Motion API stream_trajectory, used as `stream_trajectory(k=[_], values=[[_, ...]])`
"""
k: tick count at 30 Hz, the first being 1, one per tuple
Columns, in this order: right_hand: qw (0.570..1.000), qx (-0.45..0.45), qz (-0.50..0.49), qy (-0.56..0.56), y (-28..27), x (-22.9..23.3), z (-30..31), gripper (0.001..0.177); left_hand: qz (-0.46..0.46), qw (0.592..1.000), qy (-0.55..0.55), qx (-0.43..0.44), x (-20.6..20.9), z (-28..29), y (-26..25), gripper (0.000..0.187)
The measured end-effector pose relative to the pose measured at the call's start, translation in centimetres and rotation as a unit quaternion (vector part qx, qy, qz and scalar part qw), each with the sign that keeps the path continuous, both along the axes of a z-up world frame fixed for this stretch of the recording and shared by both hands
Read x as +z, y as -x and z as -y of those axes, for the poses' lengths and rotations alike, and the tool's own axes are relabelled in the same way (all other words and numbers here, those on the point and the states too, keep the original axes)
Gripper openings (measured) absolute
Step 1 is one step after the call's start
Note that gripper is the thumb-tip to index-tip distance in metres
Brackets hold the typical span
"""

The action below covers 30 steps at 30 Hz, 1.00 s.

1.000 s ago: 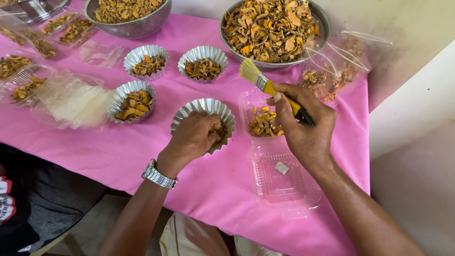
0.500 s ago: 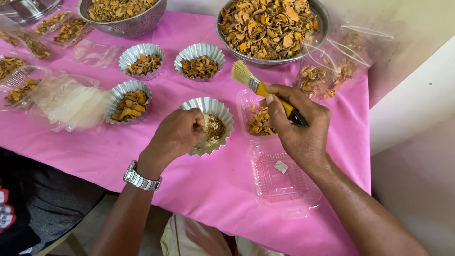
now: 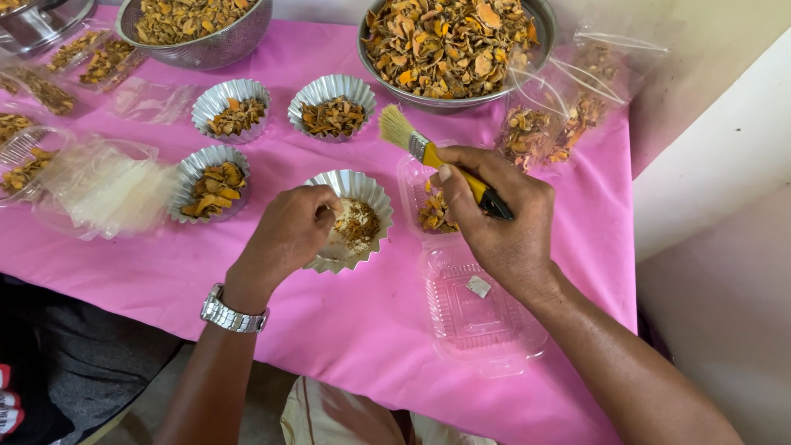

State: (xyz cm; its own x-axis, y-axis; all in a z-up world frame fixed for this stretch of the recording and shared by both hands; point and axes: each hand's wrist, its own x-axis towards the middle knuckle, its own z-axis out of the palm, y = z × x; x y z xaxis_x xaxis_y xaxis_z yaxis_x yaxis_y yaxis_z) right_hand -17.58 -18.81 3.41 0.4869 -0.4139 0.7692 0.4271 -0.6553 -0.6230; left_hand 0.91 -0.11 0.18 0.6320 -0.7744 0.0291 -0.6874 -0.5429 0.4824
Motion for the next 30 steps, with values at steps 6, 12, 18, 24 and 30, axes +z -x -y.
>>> stream_trajectory(k=[6,12,18,24,30], values=[[1.000,-0.012,-0.006,0.006,0.0,0.2,-0.3,0.015,0.068,0.997,-0.021,0.004,-3.3,-0.2,-2.2,0.010],[1.000,-0.006,-0.014,-0.001,0.2,0.4,-0.5,0.015,0.136,0.986,-0.101,-0.002,-3.7,0.4,-1.2,0.011],[1.000,-0.011,-0.025,0.001,0.2,0.4,-0.6,0.014,0.125,0.987,-0.099,-0.001,-4.7,0.4,-1.4,0.004],[1.000,-0.003,-0.020,-0.002,0.3,0.4,-0.5,0.013,0.053,0.995,-0.067,0.048,-1.9,-0.6,-1.4,0.009],[1.000,-0.007,-0.023,0.000,0.4,0.3,-0.6,0.014,0.075,0.993,-0.079,0.041,-2.6,-0.7,-1.0,0.005]])
